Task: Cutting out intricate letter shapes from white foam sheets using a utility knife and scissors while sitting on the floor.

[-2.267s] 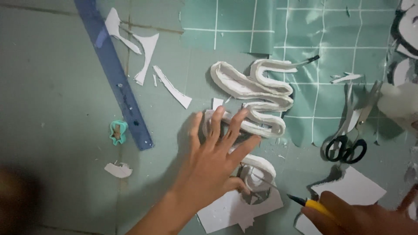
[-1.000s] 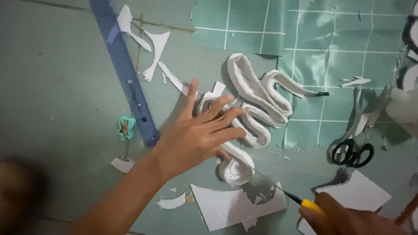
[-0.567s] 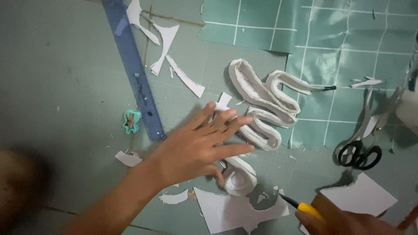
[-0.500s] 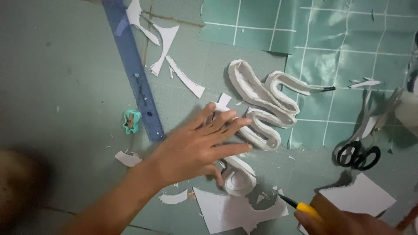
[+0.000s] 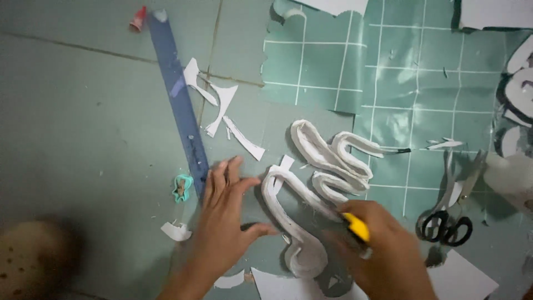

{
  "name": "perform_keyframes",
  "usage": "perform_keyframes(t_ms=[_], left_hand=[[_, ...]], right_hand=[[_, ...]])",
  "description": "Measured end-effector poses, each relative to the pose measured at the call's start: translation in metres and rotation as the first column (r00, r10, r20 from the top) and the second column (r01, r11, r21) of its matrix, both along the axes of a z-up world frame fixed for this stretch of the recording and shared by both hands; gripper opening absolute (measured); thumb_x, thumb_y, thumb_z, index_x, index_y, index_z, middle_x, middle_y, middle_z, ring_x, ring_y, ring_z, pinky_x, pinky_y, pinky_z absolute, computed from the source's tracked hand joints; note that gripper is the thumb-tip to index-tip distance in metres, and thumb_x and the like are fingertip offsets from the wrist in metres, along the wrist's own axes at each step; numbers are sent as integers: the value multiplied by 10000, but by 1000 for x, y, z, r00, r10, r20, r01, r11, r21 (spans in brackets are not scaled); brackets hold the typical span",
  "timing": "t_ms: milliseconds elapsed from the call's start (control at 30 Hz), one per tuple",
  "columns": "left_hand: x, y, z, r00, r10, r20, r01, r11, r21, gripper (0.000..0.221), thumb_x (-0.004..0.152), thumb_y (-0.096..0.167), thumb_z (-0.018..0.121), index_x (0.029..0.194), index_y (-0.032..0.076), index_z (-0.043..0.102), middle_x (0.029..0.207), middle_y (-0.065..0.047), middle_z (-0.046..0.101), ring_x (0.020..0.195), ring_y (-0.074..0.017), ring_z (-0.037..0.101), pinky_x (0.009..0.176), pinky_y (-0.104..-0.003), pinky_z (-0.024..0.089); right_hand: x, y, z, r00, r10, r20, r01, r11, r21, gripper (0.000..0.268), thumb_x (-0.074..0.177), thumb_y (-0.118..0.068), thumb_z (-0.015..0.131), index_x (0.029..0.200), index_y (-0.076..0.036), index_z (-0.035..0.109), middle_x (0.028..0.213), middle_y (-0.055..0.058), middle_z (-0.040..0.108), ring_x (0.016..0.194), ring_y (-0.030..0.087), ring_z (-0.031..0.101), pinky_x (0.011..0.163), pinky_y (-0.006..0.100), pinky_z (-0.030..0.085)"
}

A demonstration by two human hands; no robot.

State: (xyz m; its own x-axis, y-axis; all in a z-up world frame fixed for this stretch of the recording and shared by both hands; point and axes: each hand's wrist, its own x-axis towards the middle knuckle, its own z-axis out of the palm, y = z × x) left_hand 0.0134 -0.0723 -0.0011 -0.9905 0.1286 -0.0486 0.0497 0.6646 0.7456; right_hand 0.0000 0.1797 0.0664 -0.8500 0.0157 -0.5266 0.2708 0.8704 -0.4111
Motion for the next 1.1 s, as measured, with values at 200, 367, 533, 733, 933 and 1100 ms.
perform_keyframes(t_ms=[200,367,533,733,933,1100], left_hand=[[-3,11,-7,994,87,66,-91,994,60,724,573,222,1002,1156,108,589,1599,-246,363,1503,-488,259,1117,-677,266],[-6,14,-2,990,118,-73,-111,989,93,698,542,260,971,1106,74,604,1518,-245,471,1454,-472,347,1145,-609,264],[-10,15,2,990,113,-83,-103,988,115,600,610,280,923,1079,71,613,1536,-204,469,1453,-450,354,1198,-578,234],[-18,22,11,993,82,-83,-53,951,305,433,674,278,872,1003,71,682,1446,-173,621,1481,-403,413,1234,-561,241],[-3,41,21,840,-63,539,-399,601,692,487,827,163,784,1282,66,640,1062,-86,760,911,-157,669,817,-304,536],[18,69,-19,677,-217,703,-695,124,708,607,887,443,607,1338,38,569,1163,-179,707,959,-220,666,813,-379,553]], right_hand=[[2,1,-20,980,167,-111,-168,986,-8,300,726,-156,827,1000,-176,705,968,-32,770,720,152,741,652,298,579],[14,5,-23,993,109,-54,-110,994,-14,316,697,-205,870,977,-210,722,921,-41,786,709,136,761,644,281,608],[18,-2,-12,998,8,63,-19,984,176,247,719,-362,875,901,-245,757,845,-55,811,716,137,762,683,263,591],[22,8,-1,976,-218,-20,218,963,161,319,695,-410,874,789,-116,795,535,38,784,399,137,713,437,254,529],[29,17,9,898,-389,-203,356,917,-181,280,570,-53,952,500,-28,682,428,80,697,350,157,628,434,283,520],[42,32,-8,849,-509,143,528,814,-240,149,583,3,993,606,16,846,493,158,828,494,249,824,654,386,669]])
